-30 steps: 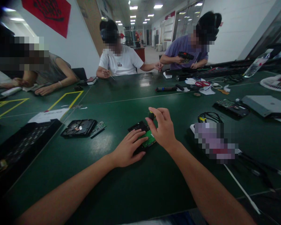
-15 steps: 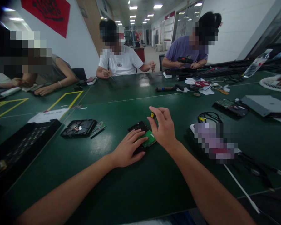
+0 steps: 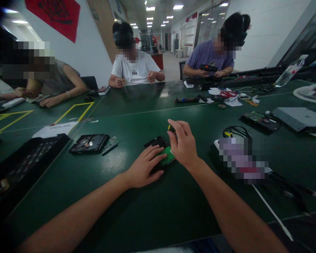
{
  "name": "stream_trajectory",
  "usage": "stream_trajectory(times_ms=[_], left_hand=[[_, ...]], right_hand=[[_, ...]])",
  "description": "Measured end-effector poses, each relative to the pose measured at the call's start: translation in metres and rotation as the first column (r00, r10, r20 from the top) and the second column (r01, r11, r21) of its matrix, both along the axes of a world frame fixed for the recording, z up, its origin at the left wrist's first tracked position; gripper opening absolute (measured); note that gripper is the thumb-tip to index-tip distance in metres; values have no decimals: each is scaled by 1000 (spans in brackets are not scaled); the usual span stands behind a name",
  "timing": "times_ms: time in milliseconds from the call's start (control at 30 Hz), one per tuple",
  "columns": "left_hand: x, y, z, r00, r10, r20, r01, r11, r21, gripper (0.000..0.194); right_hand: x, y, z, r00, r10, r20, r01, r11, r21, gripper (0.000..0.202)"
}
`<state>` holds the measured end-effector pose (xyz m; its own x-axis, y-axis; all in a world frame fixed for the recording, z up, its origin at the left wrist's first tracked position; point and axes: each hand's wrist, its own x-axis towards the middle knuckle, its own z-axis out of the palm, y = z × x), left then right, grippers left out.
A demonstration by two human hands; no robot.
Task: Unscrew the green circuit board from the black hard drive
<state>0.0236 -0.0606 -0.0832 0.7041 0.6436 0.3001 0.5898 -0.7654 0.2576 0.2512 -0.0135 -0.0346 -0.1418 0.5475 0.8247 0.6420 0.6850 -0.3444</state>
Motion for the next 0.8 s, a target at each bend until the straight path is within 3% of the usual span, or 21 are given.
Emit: stream_trajectory(times_ms=[133,367,600,800], left_hand=[[0,0,-1,1000,-2,4,2,1000,1,67],[0,0,-1,1000,6,-2,-6,1000,6,65],[-1,-1,1,1000,5,-8,-5,1000,-11,65],[0,0,1,1000,10,-15,-9,1000,2,64]], right_hand=[[-1,0,-2,999,11,-35,-12,999,-39,47],[-1,-2,2,1000,-14,-13,14,1000,4,38],[-1,1,-3,999,17,-31,-18,999,-36,48],[-1,0,-1,999,-8,-38,8,1000,-1,39]])
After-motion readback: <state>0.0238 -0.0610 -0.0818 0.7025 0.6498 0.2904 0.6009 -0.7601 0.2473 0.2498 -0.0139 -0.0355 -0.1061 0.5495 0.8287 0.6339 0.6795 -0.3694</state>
